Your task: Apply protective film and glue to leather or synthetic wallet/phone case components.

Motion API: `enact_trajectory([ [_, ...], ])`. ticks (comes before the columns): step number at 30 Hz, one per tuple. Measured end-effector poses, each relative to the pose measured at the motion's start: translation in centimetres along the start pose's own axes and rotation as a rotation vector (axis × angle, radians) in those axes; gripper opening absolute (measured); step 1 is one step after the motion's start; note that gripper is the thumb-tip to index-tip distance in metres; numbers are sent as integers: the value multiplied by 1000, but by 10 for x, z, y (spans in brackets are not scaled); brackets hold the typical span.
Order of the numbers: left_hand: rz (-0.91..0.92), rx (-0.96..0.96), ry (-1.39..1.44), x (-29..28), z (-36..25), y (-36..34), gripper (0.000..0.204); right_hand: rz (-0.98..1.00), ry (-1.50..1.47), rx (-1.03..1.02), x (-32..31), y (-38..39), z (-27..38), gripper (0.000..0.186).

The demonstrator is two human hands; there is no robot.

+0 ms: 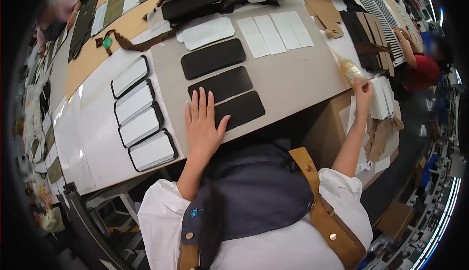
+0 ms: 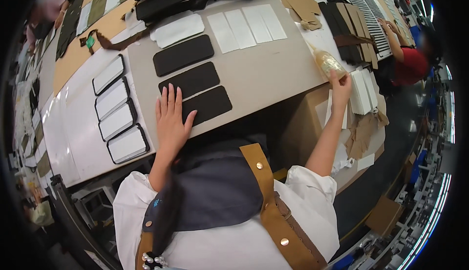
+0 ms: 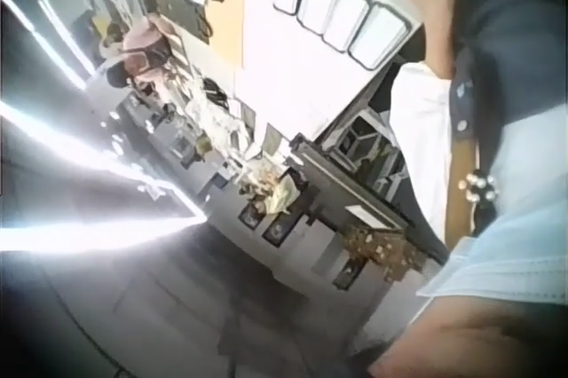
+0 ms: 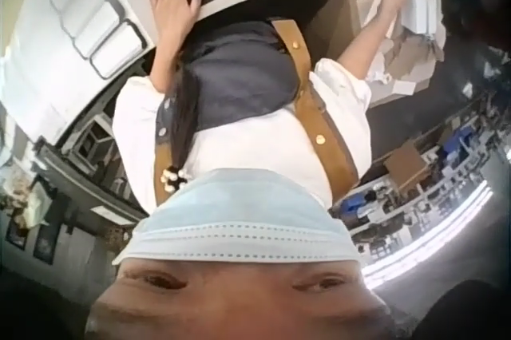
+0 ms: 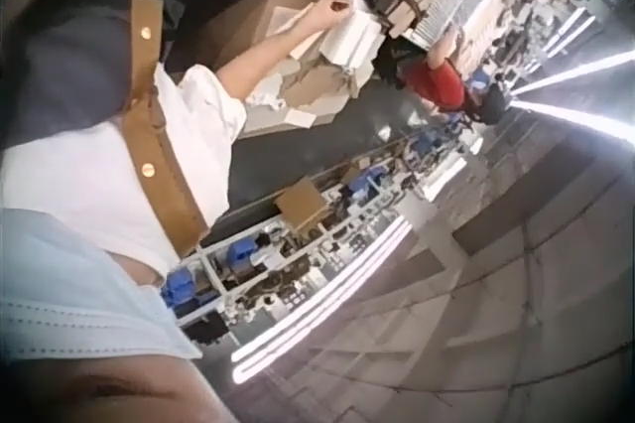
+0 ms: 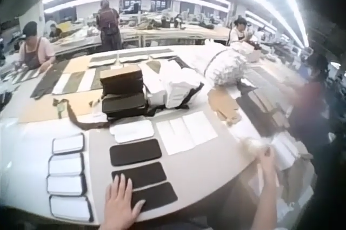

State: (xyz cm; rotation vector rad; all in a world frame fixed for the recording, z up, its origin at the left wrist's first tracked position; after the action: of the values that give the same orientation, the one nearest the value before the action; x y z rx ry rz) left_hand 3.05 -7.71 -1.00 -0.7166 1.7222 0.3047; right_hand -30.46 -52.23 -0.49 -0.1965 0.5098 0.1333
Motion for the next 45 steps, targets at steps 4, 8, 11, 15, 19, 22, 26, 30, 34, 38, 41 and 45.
enact_trajectory([
  [4,-17,0,85,3,9,1,72,-5,-520,-5,4,4,24,52],
  [8,-153,-36,703,-7,42,-1,53,247,-1261,132,19,-2,48,61],
  [11,-133,-112,925,-10,58,4,47,410,-1420,186,46,3,65,73],
  [15,-150,-42,731,-21,63,18,47,444,-1391,210,80,14,81,81],
  [19,-9,-81,986,-19,68,28,45,545,-1393,231,107,26,99,86],
  [22,-25,-76,954,-28,66,37,43,640,-1413,240,120,35,122,87],
  [26,-52,-23,894,-26,65,38,41,769,-1477,251,138,34,136,87],
  [30,-74,-13,888,-26,64,34,38,839,-1516,263,144,49,151,84],
  [34,-198,-35,709,-29,59,42,40,485,-1248,125,133,63,143,73],
  [38,-215,-20,402,-27,43,40,54,348,-794,-191,120,98,166,66],
  [41,-207,-79,242,-31,39,35,55,365,-731,-230,130,114,163,63],
  [45,-150,-59,169,-27,38,33,53,277,-617,-285,152,133,169,64],
])
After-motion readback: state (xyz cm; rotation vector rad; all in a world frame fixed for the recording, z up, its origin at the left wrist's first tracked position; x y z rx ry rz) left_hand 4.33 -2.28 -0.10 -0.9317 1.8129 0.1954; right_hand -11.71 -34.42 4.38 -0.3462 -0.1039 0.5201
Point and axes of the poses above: each hand's wrist, its own y-axis away from the middle knuckle, its own x-axis out of the palm, z = x × y, the point moved 8 cm from there along -y, towards the middle knuckle, and after that the axes turned 1 degree about y, right-handed, at the moved point
